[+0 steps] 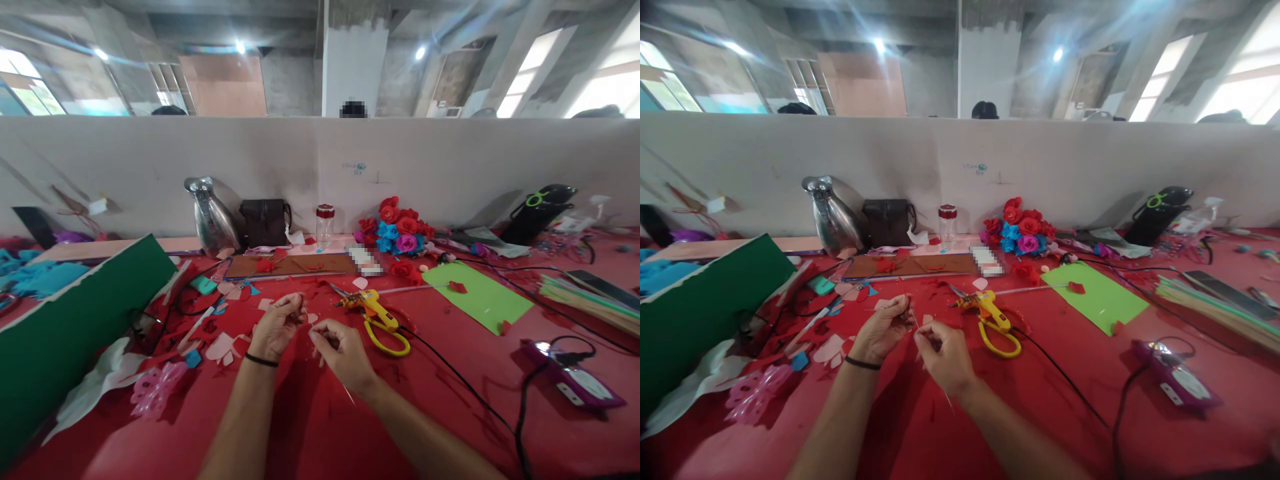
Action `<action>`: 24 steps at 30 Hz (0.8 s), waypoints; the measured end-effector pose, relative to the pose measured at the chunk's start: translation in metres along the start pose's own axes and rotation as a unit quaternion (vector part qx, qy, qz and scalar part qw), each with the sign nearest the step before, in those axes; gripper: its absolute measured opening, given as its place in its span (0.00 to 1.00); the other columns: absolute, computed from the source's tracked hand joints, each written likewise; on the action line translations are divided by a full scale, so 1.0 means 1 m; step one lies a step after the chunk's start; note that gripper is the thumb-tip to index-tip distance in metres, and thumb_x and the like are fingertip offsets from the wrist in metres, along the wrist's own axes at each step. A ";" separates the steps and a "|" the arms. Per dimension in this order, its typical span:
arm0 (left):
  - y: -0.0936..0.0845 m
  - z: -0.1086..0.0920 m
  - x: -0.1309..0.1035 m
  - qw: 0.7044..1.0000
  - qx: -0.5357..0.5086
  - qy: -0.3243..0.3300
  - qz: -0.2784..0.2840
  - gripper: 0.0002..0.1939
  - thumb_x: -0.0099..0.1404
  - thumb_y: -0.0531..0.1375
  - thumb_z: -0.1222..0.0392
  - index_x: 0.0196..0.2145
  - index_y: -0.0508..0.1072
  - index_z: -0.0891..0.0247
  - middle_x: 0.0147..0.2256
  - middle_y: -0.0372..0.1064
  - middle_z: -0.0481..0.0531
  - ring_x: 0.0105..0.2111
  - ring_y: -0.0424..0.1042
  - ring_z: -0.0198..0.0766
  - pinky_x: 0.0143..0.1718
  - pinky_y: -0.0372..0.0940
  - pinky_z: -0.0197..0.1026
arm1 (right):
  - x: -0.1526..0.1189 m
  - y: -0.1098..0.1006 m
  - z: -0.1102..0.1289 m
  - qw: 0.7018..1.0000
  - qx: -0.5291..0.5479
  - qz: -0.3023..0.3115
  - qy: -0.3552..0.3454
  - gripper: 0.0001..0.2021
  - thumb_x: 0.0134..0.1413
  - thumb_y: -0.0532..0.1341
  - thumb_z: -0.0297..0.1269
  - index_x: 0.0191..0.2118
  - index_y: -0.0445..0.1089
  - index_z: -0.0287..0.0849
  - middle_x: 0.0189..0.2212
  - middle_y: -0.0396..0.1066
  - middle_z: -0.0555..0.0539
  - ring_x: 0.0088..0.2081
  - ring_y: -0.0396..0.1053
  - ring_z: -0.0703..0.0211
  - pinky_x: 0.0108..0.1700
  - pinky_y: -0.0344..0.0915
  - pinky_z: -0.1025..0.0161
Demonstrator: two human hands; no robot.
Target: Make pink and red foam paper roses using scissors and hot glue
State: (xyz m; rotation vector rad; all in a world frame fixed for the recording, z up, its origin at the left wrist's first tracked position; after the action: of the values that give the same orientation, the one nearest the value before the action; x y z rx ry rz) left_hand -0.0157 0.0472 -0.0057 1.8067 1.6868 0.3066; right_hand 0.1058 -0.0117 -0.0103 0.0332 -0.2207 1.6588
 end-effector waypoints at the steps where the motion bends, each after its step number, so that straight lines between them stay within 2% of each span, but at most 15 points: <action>1: 0.000 0.000 -0.001 1.000 -0.002 -0.003 -0.002 0.05 0.48 0.66 0.70 0.21 0.71 0.68 0.18 0.65 0.45 0.19 0.64 0.28 0.21 0.60 0.30 | 0.000 0.000 -0.002 1.000 -0.001 0.002 0.007 0.12 0.52 0.56 0.45 0.29 0.66 0.41 0.16 0.65 0.54 0.15 0.62 0.67 0.19 0.57 0.70; 5: 0.001 0.000 -0.003 1.000 0.025 -0.015 0.000 0.04 0.48 0.66 0.69 0.23 0.73 0.68 0.19 0.68 0.48 0.20 0.66 0.30 0.22 0.61 0.32 | 0.002 0.002 -0.010 0.999 0.003 0.014 0.037 0.12 0.54 0.54 0.45 0.30 0.65 0.41 0.14 0.64 0.55 0.12 0.59 0.69 0.17 0.54 0.71; 9: -0.004 -0.008 -0.002 1.000 0.025 0.000 -0.007 0.04 0.51 0.64 0.72 0.22 0.72 0.69 0.18 0.66 0.47 0.18 0.64 0.28 0.21 0.60 0.30 | -0.002 0.011 -0.011 0.999 -0.027 0.029 0.021 0.10 0.54 0.55 0.43 0.32 0.67 0.42 0.15 0.63 0.55 0.14 0.58 0.69 0.18 0.53 0.71; 15: -0.029 -0.036 -0.013 0.997 -0.043 0.040 -0.055 0.07 0.55 0.58 0.73 0.22 0.68 0.67 0.18 0.62 0.46 0.16 0.61 0.26 0.19 0.59 0.28 | -0.023 0.032 0.002 0.980 -0.142 0.115 -0.080 0.10 0.57 0.54 0.41 0.34 0.70 0.43 0.20 0.70 0.51 0.20 0.64 0.65 0.23 0.55 0.69; 19: -0.053 -0.050 -0.032 0.991 -0.089 0.054 -0.082 0.09 0.59 0.55 0.72 0.23 0.66 0.66 0.18 0.60 0.44 0.16 0.60 0.26 0.19 0.60 0.30 | -0.037 0.043 0.014 0.933 -0.248 0.187 -0.183 0.16 0.59 0.52 0.43 0.25 0.69 0.43 0.18 0.70 0.51 0.19 0.62 0.66 0.23 0.48 0.67; 21: -0.064 -0.052 -0.039 0.989 -0.111 0.055 -0.085 0.10 0.62 0.53 0.71 0.24 0.65 0.65 0.16 0.57 0.42 0.14 0.56 0.25 0.20 0.60 0.31 | -0.037 0.045 0.016 0.916 -0.293 0.189 -0.199 0.19 0.59 0.52 0.43 0.21 0.68 0.42 0.16 0.69 0.51 0.18 0.61 0.66 0.22 0.45 0.66; 24: -0.073 -0.050 -0.041 0.988 -0.121 0.047 -0.079 0.12 0.65 0.49 0.70 0.25 0.64 0.65 0.15 0.54 0.40 0.11 0.52 0.24 0.19 0.58 0.30 | -0.022 0.042 0.010 0.920 -0.341 0.136 -0.135 0.16 0.58 0.53 0.41 0.23 0.69 0.42 0.18 0.70 0.49 0.19 0.63 0.63 0.23 0.47 0.65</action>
State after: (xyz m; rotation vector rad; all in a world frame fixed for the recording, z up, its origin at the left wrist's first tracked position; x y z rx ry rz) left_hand -0.1095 0.0201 -0.0005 1.4931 1.7626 0.5097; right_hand 0.0651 -0.0385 -0.0089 -0.3096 -1.0445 1.7675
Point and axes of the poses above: each hand's wrist, its own x-axis towards the middle knuckle, its own y-axis out of the palm, z = x × y, the point moved 4 cm from there along x, towards the middle knuckle
